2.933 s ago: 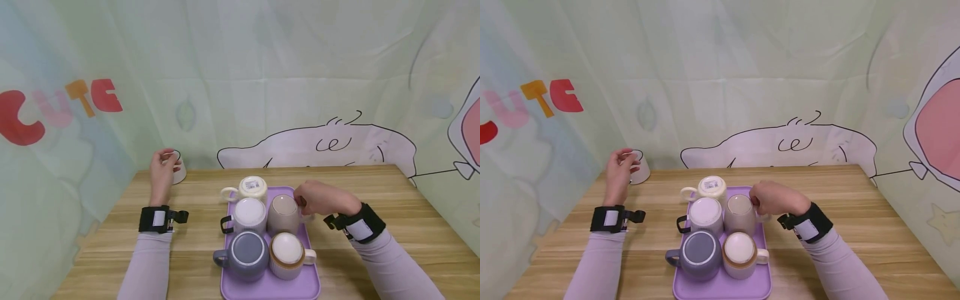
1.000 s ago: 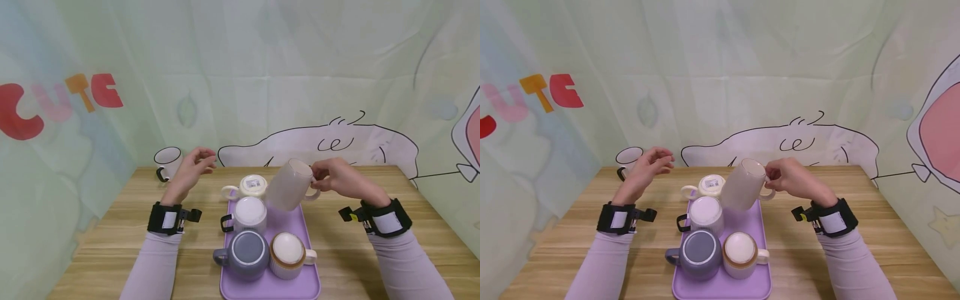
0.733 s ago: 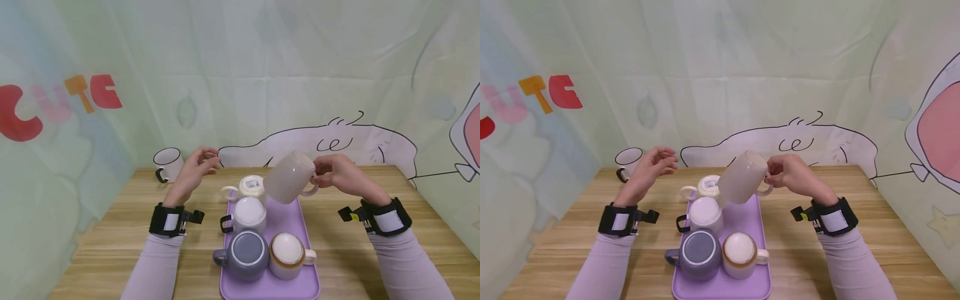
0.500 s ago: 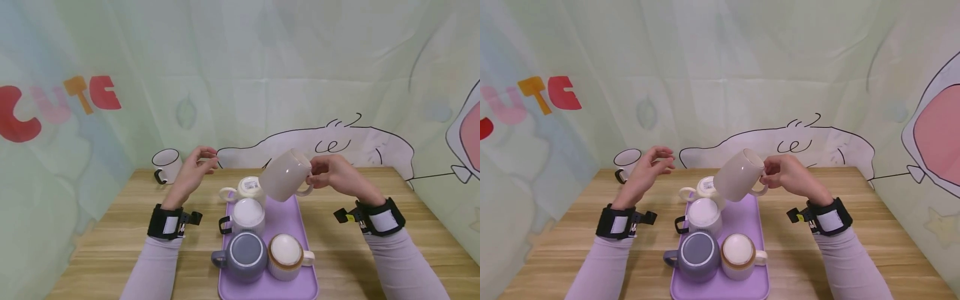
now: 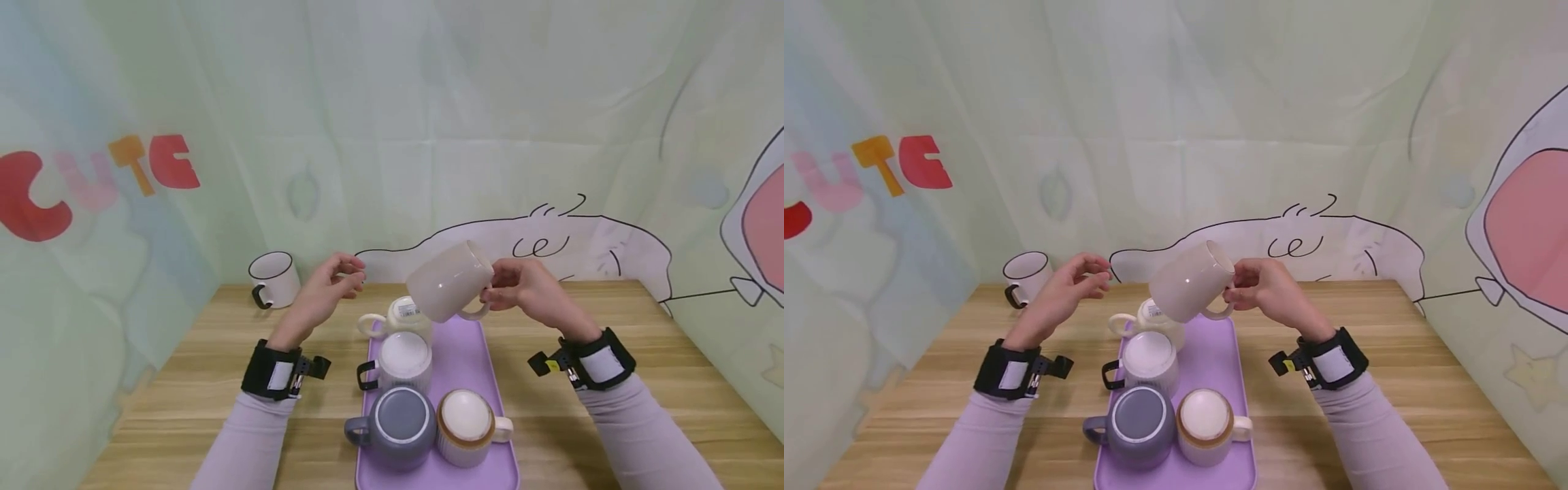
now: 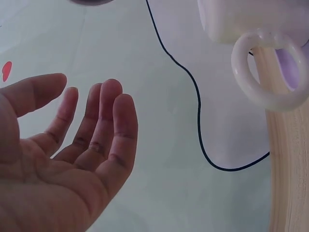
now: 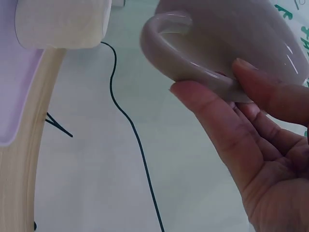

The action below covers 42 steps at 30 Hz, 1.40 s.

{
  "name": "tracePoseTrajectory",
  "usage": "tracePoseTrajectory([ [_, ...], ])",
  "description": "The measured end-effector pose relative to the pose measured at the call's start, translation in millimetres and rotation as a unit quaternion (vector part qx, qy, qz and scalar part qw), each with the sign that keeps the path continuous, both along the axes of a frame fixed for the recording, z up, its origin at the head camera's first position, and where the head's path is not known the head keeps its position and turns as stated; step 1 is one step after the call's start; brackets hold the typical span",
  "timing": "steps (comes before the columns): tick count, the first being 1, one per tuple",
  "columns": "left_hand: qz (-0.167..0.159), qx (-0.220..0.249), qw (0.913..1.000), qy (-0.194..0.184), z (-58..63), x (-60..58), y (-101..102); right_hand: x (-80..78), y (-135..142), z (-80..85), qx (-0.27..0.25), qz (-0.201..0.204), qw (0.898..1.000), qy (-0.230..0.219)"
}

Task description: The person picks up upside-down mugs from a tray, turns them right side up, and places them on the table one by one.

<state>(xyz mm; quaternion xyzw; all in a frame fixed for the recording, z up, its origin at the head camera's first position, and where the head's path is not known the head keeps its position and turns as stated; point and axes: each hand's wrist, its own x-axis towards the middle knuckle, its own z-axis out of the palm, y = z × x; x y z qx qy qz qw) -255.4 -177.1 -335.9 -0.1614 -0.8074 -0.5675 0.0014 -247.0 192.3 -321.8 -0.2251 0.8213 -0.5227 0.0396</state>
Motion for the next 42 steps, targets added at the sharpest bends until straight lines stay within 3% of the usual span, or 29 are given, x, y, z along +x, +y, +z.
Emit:
tracePoseTrajectory([
  [9, -0.049, -0.018, 0.9986, 0.002, -0.5, 0.7, 15.9, -7.2, -10.6, -0.9, -0.072, -0.017, 0.997, 0.017],
  [18, -0.083, -0.002, 0.9965, -0.009, 6.8, 2.9, 32.4, -10.7, -22.9, -1.2, -0.142, -0.012, 0.99, 0.025],
  [24, -0.104, 0.007, 0.9942, -0.026, 2.3, 2.2, 40.9, -12.2, -31.4, -2.6, -0.167, -0.014, 0.986, 0.017],
  [32, -0.112, 0.012, 0.9929, -0.038, -3.6, 3.2, 47.4, -15.0, -43.8, -2.5, -0.191, 0.004, 0.981, 0.017],
  [42, -0.103, 0.092, 0.9885, -0.062, -8.1, 2.1, 57.0, -14.8, -56.8, -2.2, -0.223, 0.017, 0.975, 0.002],
])
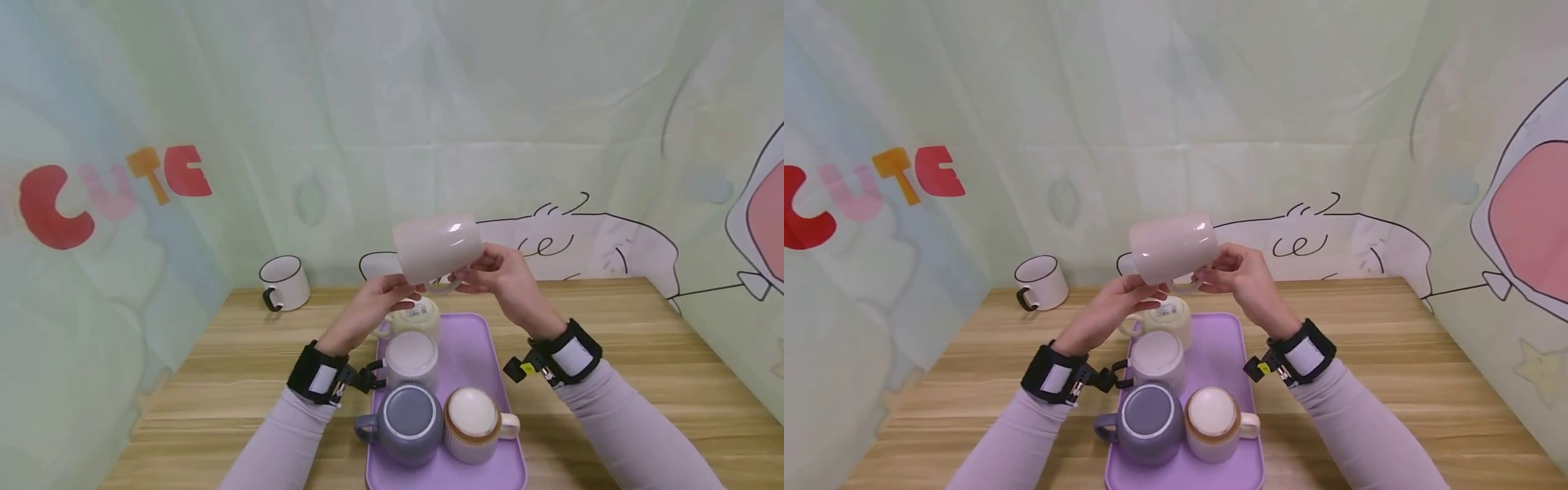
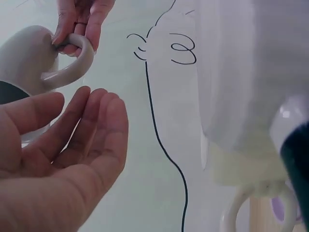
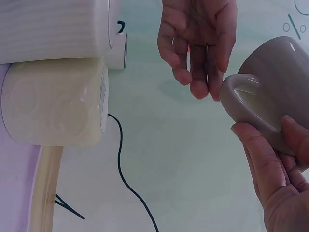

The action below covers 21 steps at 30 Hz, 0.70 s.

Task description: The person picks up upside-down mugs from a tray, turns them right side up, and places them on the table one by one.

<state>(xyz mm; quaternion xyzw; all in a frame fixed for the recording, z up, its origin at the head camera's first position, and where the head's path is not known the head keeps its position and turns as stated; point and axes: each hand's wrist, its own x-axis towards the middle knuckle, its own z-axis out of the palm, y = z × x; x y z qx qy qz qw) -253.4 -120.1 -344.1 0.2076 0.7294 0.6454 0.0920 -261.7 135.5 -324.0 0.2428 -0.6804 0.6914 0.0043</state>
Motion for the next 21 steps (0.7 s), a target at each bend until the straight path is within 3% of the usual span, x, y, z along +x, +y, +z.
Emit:
tracePoseTrajectory([
  [11, 0.002, 0.065, 0.9974, -0.03, -1.3, 1.8, 7.9, 0.7, 1.3, -3.7, -0.011, 0.01, 1.0, -0.005],
  [21, 0.034, 0.107, 0.9937, 0.0, 4.9, 3.2, 12.0, 0.7, -10.8, -4.5, -0.033, 0.012, 0.999, -0.017],
])
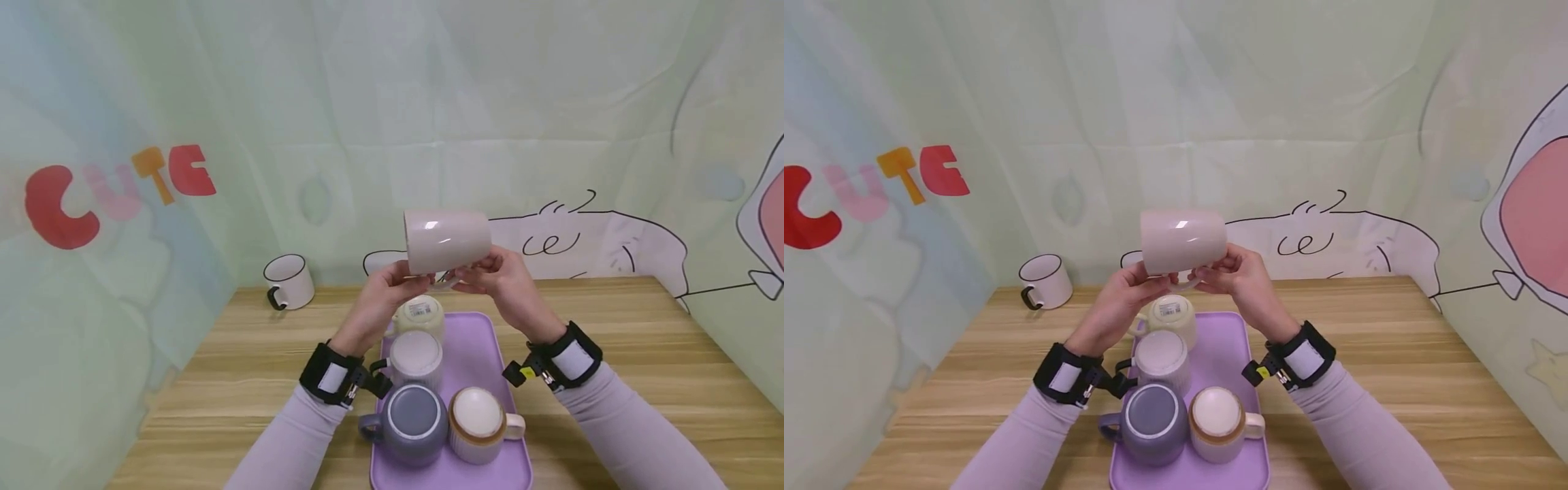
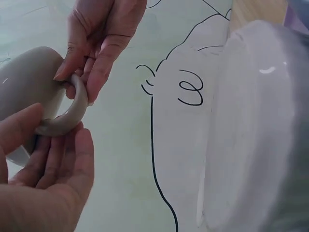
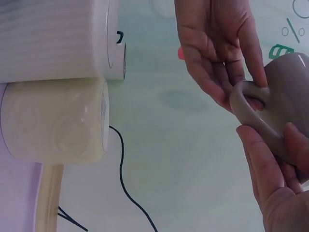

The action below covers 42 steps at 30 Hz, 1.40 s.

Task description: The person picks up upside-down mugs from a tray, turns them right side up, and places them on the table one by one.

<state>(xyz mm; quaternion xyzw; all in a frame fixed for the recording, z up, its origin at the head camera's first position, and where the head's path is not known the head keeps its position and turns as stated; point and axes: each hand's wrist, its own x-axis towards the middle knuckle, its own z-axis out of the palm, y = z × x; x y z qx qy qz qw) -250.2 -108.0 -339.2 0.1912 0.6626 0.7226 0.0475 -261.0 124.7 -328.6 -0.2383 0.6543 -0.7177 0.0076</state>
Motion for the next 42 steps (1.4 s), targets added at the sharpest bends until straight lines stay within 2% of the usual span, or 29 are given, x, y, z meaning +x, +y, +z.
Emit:
tracePoseTrajectory([
  [9, 0.011, 0.021, 0.9996, -0.012, 0.2, 1.0, 3.2, -1.0, 4.2, 2.1, 0.02, 0.004, 1.0, -0.014],
  [17, 0.012, 0.026, 0.9996, -0.008, -2.0, 1.4, 5.3, 0.7, 10.7, 3.4, 0.075, 0.012, 0.997, -0.031],
  [25, 0.022, 0.01, 0.9997, 0.008, -1.0, 1.1, 6.5, 0.6, 12.6, 3.3, 0.095, 0.013, 0.994, -0.045],
  [35, 0.015, -0.001, 0.9998, 0.01, 3.0, 0.7, 2.9, -2.0, 13.7, -0.2, 0.11, 0.016, 0.992, -0.055],
  [42, 0.001, -0.05, 0.9984, 0.025, 6.5, 0.7, -1.7, -1.8, 13.8, -6.0, 0.097, 0.02, 0.992, -0.072],
])
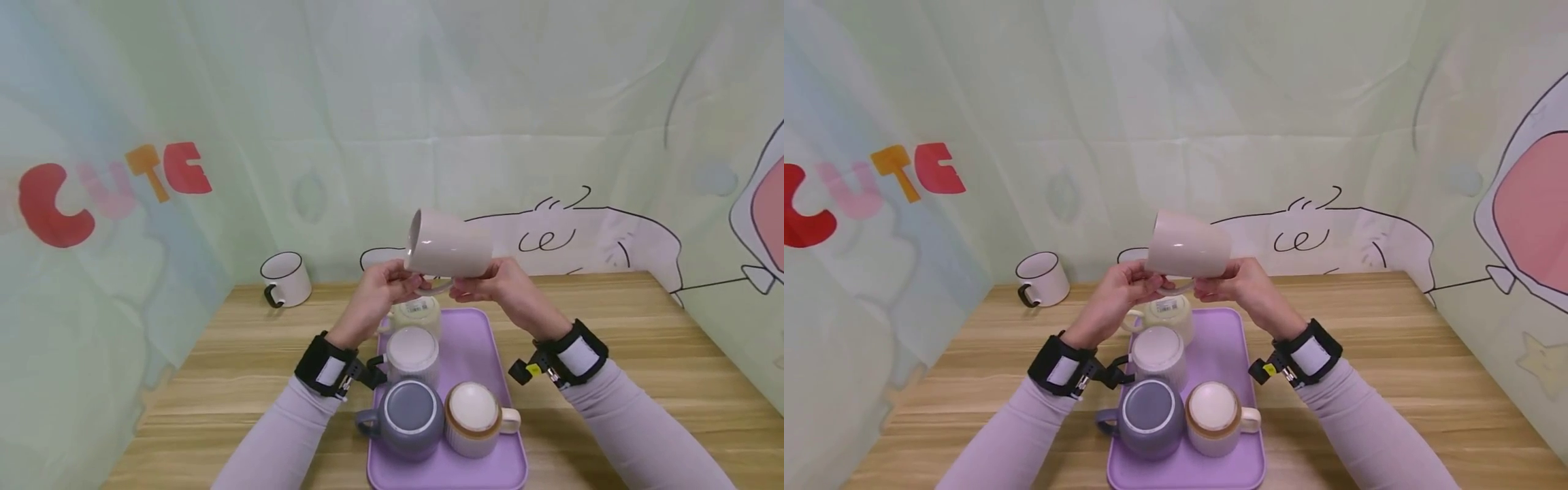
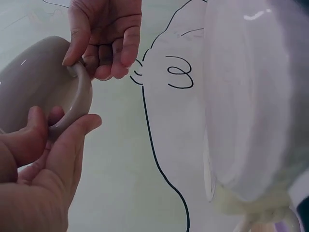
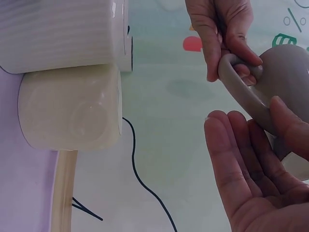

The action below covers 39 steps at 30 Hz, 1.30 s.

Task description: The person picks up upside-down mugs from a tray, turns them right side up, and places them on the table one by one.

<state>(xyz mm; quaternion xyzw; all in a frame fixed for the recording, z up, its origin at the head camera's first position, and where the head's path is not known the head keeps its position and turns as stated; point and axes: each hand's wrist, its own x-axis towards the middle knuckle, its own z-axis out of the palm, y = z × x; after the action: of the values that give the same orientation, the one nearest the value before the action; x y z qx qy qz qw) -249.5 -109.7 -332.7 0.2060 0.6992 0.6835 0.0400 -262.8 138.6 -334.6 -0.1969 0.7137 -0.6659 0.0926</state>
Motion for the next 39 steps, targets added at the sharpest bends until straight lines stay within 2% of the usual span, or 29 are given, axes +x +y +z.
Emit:
tracePoseTrajectory([
  [4, -0.001, -0.019, 0.9997, 0.013, 0.5, -0.7, -2.0, -0.3, -0.3, -2.2, 0.001, 0.008, 1.0, -0.006],
  [14, 0.013, -0.029, 0.9992, 0.023, 4.1, -0.2, 1.5, -1.8, -0.1, -4.0, -0.012, 0.012, 1.0, -0.012],
  [21, 0.018, -0.022, 0.9992, 0.028, 1.7, 0.1, 3.1, -0.9, -0.8, -4.5, -0.016, 0.017, 0.999, -0.022],
  [32, 0.016, 0.007, 0.9998, 0.004, 0.3, 0.6, 7.7, -0.8, -1.3, -6.9, -0.011, 0.018, 0.999, -0.028],
  [39, 0.007, 0.019, 0.9998, 0.005, 1.0, -0.8, 6.5, -1.5, -2.8, -9.4, -0.034, 0.032, 0.998, -0.041],
])
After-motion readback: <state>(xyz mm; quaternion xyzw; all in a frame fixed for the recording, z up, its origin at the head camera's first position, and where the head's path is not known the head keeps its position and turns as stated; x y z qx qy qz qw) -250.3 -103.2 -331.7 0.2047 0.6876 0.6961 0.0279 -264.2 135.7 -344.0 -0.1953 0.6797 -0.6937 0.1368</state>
